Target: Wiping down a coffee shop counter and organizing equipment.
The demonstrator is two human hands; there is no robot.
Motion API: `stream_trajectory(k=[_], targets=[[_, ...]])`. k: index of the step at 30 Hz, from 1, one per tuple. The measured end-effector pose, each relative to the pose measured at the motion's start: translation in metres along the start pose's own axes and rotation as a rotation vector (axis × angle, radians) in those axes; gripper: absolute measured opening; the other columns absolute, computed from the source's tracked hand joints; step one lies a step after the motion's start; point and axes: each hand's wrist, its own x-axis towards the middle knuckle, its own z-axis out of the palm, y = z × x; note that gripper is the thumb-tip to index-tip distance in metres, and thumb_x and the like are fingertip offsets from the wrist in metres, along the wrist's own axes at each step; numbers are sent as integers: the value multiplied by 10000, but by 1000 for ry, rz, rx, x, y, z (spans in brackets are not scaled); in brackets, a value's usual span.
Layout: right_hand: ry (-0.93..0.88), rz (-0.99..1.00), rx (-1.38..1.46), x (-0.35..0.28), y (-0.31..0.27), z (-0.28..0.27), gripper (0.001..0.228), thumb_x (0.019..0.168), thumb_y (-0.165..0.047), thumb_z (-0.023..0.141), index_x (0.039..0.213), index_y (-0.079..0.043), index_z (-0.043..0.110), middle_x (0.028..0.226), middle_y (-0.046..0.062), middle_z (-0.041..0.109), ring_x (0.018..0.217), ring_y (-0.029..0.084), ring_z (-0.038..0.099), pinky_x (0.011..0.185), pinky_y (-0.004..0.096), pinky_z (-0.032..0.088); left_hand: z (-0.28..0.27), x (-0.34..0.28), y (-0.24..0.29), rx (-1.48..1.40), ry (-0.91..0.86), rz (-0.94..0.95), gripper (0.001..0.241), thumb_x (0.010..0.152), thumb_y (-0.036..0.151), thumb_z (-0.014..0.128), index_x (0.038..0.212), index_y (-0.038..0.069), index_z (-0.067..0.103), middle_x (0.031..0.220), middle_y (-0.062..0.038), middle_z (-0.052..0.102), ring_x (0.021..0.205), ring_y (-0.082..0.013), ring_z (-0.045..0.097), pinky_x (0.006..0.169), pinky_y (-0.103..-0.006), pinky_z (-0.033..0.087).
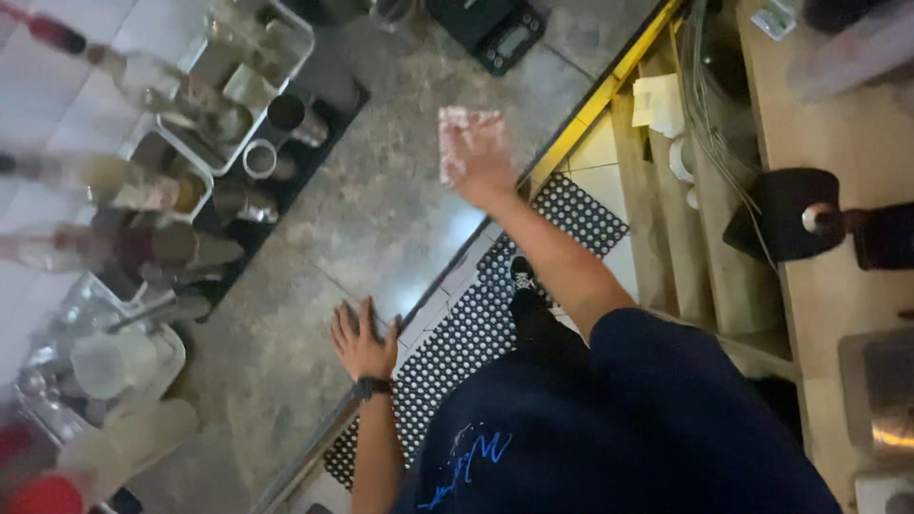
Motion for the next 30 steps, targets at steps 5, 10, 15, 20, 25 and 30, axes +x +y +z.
stream_trajectory(k=[5,10,15,20,25,30], targets=[[377,-912,-13,-7,-56,13,517,917,-315,620,1411,-166,586,1423,146,569,1446,371,425,1205,563,305,21,-10,-18,44,14,-17,826,774,607,726,1501,260,544,1559,-239,439,1478,-491,368,1158,-648,291],[353,-1088,269,-10,-11,51,621,982,-575,539,1532,-287,523,1567,119,497,1469,333,442,1231,558,291,2,-1,0,45,-41,-79,785,810,602,682,1509,293,504,1615,-182,347,1492,-478,335,1133,-657,312],[154,-745,168,10,73,-36,671,948,-548,629,1562,-322,482,1476,71,591,1389,341,530,1127,582,384,17,-2,-10,63,-70,-160,720,840,635,667,1473,338,497,1602,-132,350,1463,-464,368,1069,-664,366],[242,11,-87,30,166,-95,587,1007,-491,572,1552,-278,521,1634,113,419,1530,408,250,1116,682,238,33,40,17,104,27,-333,586,931,499,683,1272,52,518,1377,-224,456,1246,-470,468,987,-582,380],[117,244,-91,50,152,-106,696,1075,-537,234,1672,-199,111,1727,179,89,1581,380,51,1247,598,-12,24,146,114,-224,62,-38,582,852,417,757,1239,2,632,1317,-235,555,1169,-409,536,1017,-527,411],[-109,77,-218,21,129,-71,812,1077,-555,327,1670,-98,15,1713,242,-18,1575,396,-48,1235,596,-51,32,260,200,-531,78,253,557,842,320,799,1208,-17,549,1255,-229,562,1110,-412,561,971,-473,471]])
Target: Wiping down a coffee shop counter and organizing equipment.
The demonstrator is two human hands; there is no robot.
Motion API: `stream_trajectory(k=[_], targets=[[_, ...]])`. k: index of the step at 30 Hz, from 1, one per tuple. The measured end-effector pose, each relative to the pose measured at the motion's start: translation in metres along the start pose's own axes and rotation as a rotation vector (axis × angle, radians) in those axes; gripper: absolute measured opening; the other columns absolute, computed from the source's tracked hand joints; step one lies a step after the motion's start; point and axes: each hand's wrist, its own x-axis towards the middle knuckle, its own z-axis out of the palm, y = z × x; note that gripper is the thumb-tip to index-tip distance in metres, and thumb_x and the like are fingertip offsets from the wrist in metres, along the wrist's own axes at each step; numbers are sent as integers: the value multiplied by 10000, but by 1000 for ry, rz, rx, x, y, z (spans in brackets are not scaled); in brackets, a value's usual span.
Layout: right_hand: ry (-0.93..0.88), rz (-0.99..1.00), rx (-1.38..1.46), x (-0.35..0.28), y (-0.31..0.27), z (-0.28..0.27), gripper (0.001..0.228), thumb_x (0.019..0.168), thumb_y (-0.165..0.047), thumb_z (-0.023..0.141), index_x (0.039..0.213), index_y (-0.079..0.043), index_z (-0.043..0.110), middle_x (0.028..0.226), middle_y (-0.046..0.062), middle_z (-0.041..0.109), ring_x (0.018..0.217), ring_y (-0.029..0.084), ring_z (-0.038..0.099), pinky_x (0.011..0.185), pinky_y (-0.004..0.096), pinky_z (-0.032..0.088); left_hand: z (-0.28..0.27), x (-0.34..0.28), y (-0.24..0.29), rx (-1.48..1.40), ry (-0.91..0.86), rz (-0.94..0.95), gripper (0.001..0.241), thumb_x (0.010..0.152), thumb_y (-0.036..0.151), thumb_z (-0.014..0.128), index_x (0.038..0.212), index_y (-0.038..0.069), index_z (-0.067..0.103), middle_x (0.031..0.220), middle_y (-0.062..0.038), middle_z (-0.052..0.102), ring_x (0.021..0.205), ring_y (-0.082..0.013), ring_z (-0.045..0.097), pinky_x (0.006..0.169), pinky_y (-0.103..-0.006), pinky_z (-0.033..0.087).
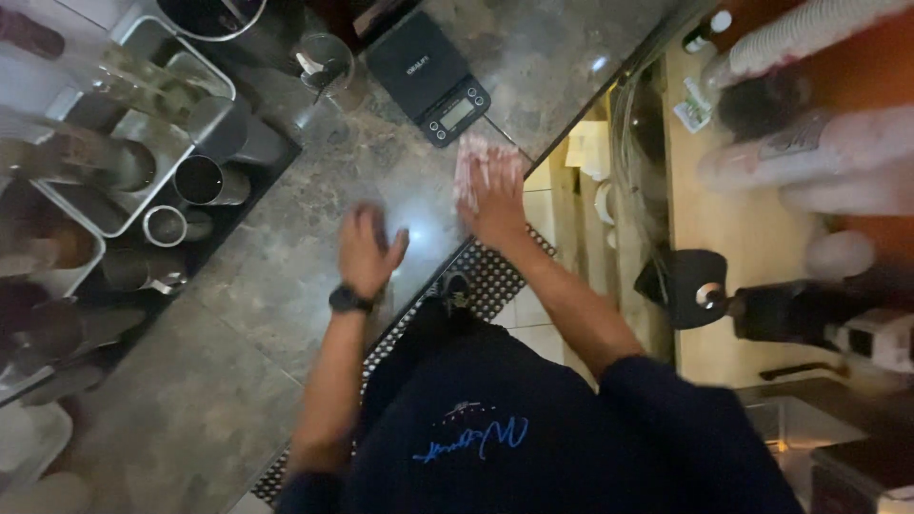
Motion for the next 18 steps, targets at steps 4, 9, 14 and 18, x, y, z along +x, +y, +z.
stream_trajectory(k=[4,9,14,18], targets=[[185,-48,21,-17,-1,17,1089,892,-774,553,1678,-114,188,1723,239,18,1579,442,-41,1242,601,-50,51,92,-2,19,-172,54,704,880,356,747,1416,-13,476,1424,-294,472,1256,-463,503,1053,-527,453],[612,-183,-72,12,54,19,833,1118,-624,338,1703,-173,-47,1756,56,-165,1625,334,-63,1312,603,67,116,165,-5,188,-139,-19,921,842,437,805,1548,61,349,1506,-354,351,1362,-539,411,1137,-559,385],[325,147,-76,40,133,6,869,1094,-704,431,1727,-199,116,1733,85,-122,1594,352,-106,1258,677,18,146,208,-12,352,-151,89,1070,743,517,956,1601,224,387,1612,-245,156,1508,-466,225,1201,-555,366],[393,39,18,59,159,-32,856,1085,-640,592,1703,-155,253,1733,162,68,1601,398,55,1265,653,104,149,236,-24,383,-226,78,1098,746,645,987,1588,248,406,1613,-264,152,1495,-490,222,1214,-614,253]])
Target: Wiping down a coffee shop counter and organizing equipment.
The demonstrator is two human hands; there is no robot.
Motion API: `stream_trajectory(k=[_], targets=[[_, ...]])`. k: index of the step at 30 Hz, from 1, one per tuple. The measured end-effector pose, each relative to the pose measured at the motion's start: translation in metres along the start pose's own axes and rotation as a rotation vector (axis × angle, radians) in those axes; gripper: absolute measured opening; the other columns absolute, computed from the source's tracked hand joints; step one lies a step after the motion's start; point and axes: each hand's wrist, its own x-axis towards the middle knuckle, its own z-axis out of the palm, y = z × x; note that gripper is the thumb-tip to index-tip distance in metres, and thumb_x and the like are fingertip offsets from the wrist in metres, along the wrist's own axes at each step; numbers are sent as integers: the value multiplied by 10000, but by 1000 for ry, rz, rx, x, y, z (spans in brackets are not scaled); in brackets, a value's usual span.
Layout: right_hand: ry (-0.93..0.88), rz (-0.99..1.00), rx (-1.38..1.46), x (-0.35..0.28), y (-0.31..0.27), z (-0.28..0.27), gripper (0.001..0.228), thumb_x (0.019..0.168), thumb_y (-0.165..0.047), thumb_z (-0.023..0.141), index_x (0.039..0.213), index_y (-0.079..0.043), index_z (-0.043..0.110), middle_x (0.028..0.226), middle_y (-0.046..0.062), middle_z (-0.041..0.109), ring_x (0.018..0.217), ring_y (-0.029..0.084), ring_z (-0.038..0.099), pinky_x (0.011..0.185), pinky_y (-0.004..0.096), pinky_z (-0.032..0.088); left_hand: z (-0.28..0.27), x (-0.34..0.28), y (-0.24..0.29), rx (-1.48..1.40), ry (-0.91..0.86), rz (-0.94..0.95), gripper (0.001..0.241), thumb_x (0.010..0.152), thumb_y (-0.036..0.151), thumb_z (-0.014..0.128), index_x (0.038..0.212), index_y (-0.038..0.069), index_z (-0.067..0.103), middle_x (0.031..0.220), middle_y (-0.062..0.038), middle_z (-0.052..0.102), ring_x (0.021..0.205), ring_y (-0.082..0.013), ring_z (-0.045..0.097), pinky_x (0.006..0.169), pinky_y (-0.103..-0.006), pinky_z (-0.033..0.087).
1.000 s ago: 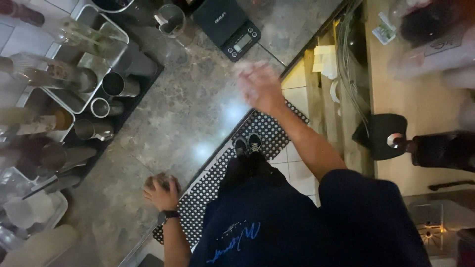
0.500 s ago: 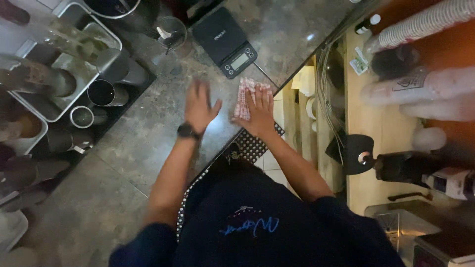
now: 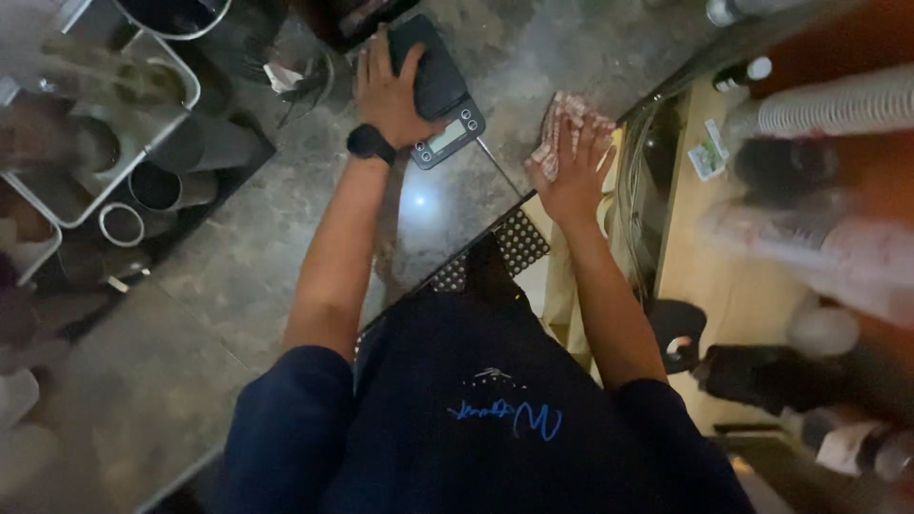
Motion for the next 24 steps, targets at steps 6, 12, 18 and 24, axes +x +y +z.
stream_trajectory(k=[6,12,18,24], targets=[[-12,-112,76,38,37,-3,928,1026,-540,791,1689,-116,300,1711,223,76,1577,478,62,1263,659,168,-29,11,3,-35,-118,-25,1144,566,482,981,1551,259,443,1539,-290,299,1409,-533,243,1142,-680,231],[-156,-113,102,52,41,-20,932,1037,-600,702,1698,-144,230,1714,238,56,1574,502,29,1226,738,63,-32,10,12,14,67,6,1224,493,731,955,1545,297,504,1440,-280,384,1179,-528,450,1021,-647,337],[-136,-186,124,60,54,-23,886,1032,-571,692,1671,-117,279,1689,275,136,1555,517,99,1228,719,94,-40,1,27,12,-45,-165,1268,413,479,1012,1551,346,470,1465,-279,407,1254,-545,413,1016,-619,389],[-210,-193,115,67,52,-35,892,1014,-572,650,1660,-84,274,1679,309,124,1539,549,90,1211,698,53,-24,2,26,-1,24,-174,1243,463,527,1013,1554,358,442,1472,-243,398,1279,-497,385,1002,-616,389]])
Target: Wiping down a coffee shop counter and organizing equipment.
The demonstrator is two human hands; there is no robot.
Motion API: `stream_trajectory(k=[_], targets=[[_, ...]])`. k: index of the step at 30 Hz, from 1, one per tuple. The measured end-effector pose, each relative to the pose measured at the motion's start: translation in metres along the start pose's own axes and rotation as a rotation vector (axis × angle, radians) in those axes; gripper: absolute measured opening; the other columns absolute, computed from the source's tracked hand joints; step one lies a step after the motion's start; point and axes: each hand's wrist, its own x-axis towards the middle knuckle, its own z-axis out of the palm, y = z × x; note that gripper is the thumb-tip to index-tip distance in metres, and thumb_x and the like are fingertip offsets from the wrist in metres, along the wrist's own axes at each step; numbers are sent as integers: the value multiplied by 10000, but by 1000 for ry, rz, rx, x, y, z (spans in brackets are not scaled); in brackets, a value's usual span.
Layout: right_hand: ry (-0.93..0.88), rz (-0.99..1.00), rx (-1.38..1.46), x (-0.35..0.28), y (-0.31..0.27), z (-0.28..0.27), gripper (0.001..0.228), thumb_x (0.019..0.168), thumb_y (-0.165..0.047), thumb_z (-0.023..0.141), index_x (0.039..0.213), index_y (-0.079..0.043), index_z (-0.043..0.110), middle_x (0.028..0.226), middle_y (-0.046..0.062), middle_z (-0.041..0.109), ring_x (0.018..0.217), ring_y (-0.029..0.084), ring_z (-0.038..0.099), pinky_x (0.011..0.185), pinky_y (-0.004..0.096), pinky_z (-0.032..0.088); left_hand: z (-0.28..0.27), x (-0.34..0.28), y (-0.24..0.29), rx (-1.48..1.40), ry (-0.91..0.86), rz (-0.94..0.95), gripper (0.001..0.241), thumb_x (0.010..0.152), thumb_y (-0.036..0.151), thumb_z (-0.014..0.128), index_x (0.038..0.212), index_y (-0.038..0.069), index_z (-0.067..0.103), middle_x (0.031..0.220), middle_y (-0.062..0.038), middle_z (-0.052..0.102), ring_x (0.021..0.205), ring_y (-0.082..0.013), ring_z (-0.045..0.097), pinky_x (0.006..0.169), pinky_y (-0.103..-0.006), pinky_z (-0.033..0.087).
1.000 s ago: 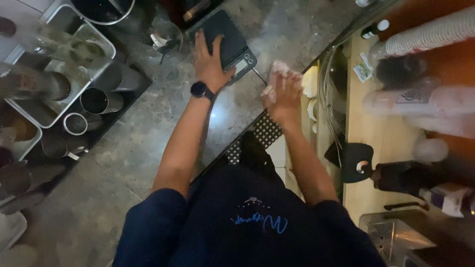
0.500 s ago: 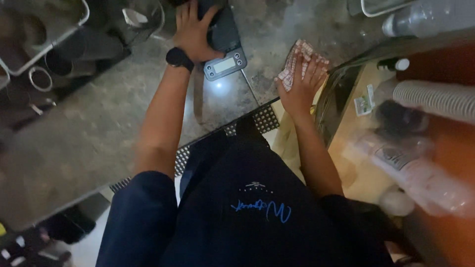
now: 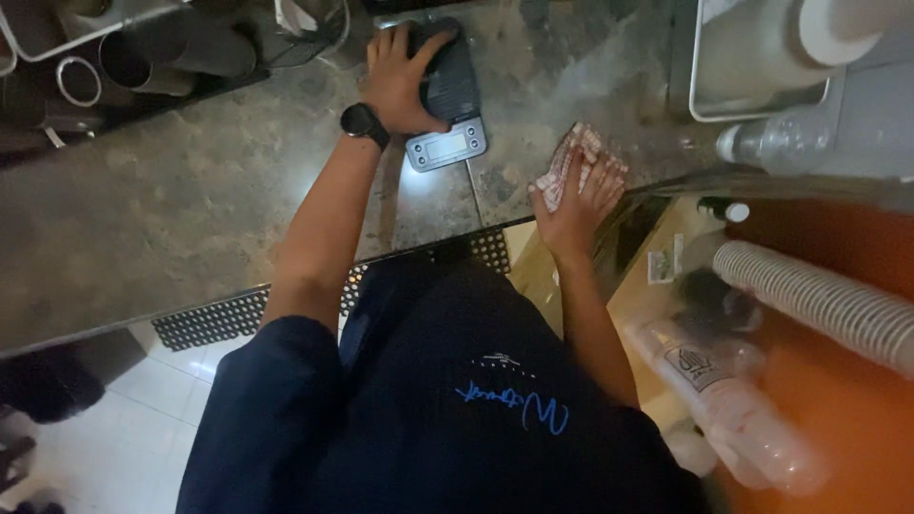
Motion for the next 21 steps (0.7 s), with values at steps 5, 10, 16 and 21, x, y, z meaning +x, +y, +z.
stream_trajectory(k=[5,10,16,21], targets=[[64,-49,-55,4,10,7,911,999,-616,669,1659,-104,305,1689,259,128,1545,521,128,1203,728,144,-4,13,19,-38,-59,-2,1253,407,503,973,1544,351,468,1542,-269,319,1293,-544,360,1033,-657,358],[89,-70,-58,4,14,10,909,1004,-592,677,1666,-109,283,1696,261,128,1553,531,110,1232,701,108,27,36,38,-11,-112,13,1201,433,585,954,1527,337,527,1543,-295,298,1311,-584,339,1004,-696,328],[80,-22,-66,1,18,12,814,999,-493,651,1654,-138,323,1702,222,170,1557,489,159,1210,702,149,45,64,74,71,-89,49,1200,395,613,984,1490,340,576,1508,-247,332,1286,-526,345,1012,-639,342],[141,-59,-62,-2,26,21,782,1013,-432,658,1660,-138,330,1712,200,175,1578,456,118,1233,695,123,51,66,72,95,-97,1,1151,506,612,980,1534,339,541,1532,-267,308,1305,-544,328,1051,-685,309]])
